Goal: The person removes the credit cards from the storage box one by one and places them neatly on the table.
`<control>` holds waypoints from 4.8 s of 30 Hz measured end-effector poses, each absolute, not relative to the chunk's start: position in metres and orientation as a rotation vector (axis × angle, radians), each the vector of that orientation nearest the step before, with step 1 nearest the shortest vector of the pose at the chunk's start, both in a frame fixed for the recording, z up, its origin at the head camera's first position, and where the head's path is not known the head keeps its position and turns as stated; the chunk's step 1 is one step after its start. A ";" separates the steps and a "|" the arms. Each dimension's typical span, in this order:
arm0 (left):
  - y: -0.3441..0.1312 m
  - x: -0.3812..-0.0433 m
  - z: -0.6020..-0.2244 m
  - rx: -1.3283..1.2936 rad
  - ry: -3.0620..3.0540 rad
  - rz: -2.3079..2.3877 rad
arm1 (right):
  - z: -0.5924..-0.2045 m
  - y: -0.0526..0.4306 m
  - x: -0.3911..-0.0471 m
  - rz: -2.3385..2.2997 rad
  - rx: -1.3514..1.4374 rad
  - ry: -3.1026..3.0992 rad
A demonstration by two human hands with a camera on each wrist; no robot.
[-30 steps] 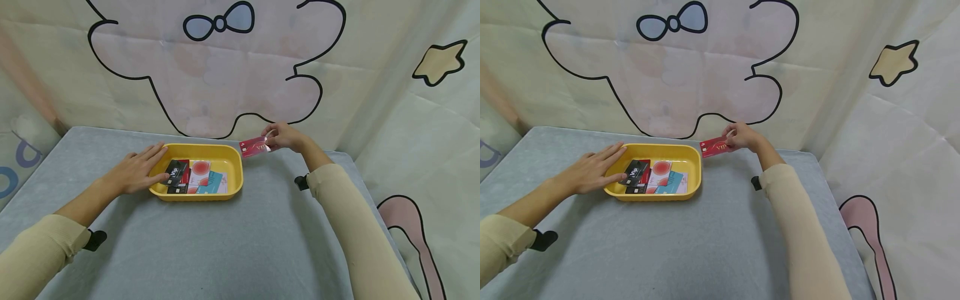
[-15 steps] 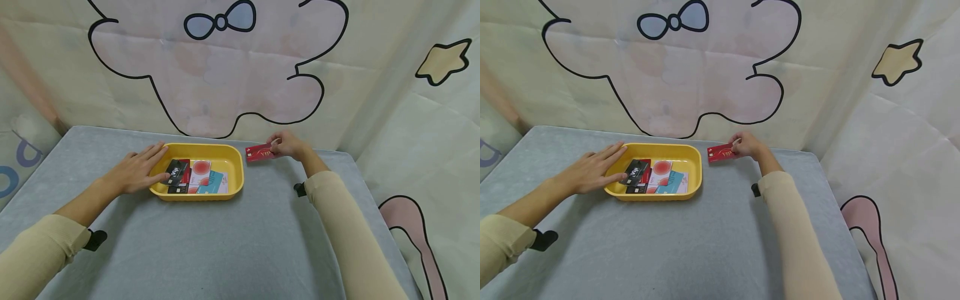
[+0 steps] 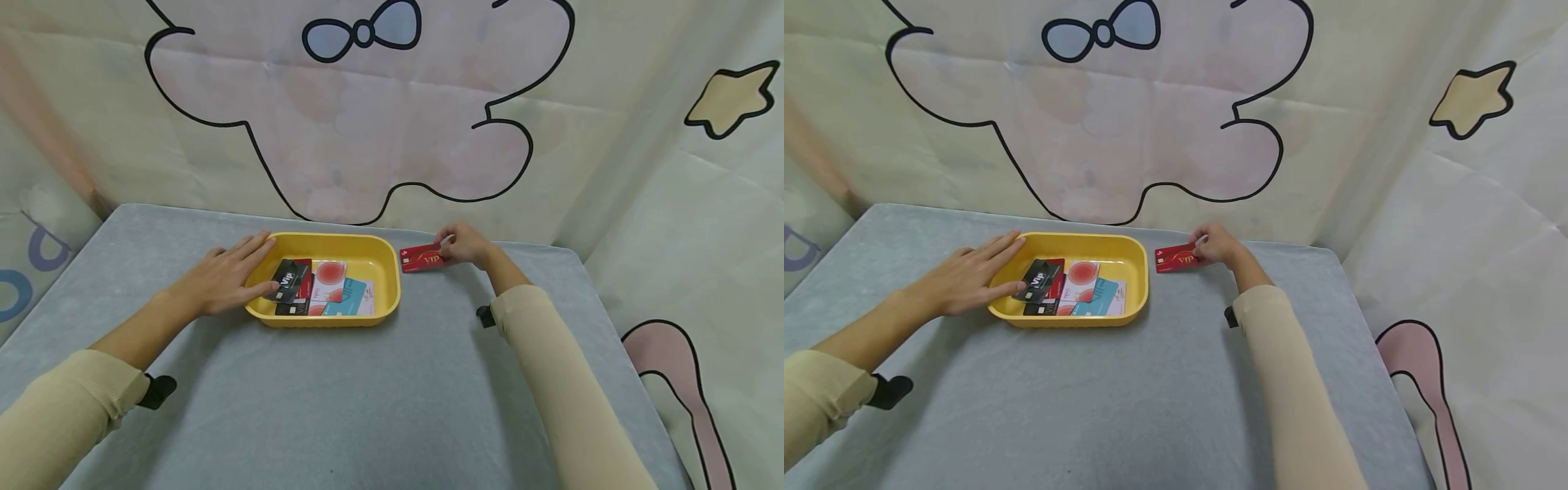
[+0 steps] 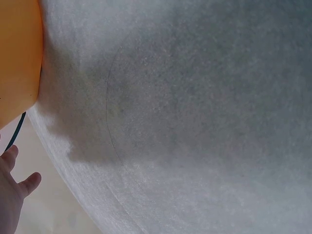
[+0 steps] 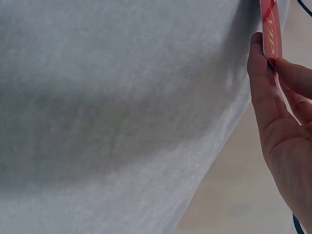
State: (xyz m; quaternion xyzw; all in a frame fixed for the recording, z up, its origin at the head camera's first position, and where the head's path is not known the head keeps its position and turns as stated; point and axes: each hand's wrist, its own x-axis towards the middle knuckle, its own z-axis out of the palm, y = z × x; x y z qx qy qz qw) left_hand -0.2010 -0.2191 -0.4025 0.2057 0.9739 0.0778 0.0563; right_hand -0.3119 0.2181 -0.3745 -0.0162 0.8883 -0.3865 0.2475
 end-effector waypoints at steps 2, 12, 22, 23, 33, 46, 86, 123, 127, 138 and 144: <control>-0.219 -0.201 -0.402 0.629 2.956 0.240 | -0.375 0.219 -0.312 -1.037 -0.035 2.426; -0.219 -0.201 -0.401 0.621 2.944 0.246 | -0.381 0.220 -0.313 -1.046 -0.021 2.445; -0.219 -0.200 -0.401 0.626 2.949 0.242 | -0.387 0.219 -0.313 -1.018 -0.039 2.478; -0.219 -0.200 -0.401 0.626 2.949 0.241 | -0.388 0.219 -0.313 -1.006 -0.046 2.483; -0.219 -0.200 -0.400 0.625 2.948 0.235 | -0.389 0.217 -0.312 -0.875 -0.110 2.525; -0.217 -0.198 -0.397 0.623 2.941 0.232 | -0.381 0.219 -0.309 -0.809 -0.106 2.550; -0.218 -0.201 -0.400 0.643 2.948 0.243 | -0.331 0.087 -0.293 -0.865 -0.632 2.250; -0.219 -0.200 -0.400 0.623 2.931 0.279 | -0.352 0.041 -0.296 -0.526 -0.660 2.213; -0.219 -0.200 -0.400 0.624 2.927 0.274 | -0.354 0.042 -0.295 -0.537 -0.642 2.209; -0.219 -0.201 -0.399 0.624 2.923 0.271 | -0.358 0.035 -0.291 -0.478 -0.657 2.203; -0.220 -0.201 -0.400 0.625 2.921 0.276 | -0.358 0.031 -0.289 -0.488 -0.697 2.180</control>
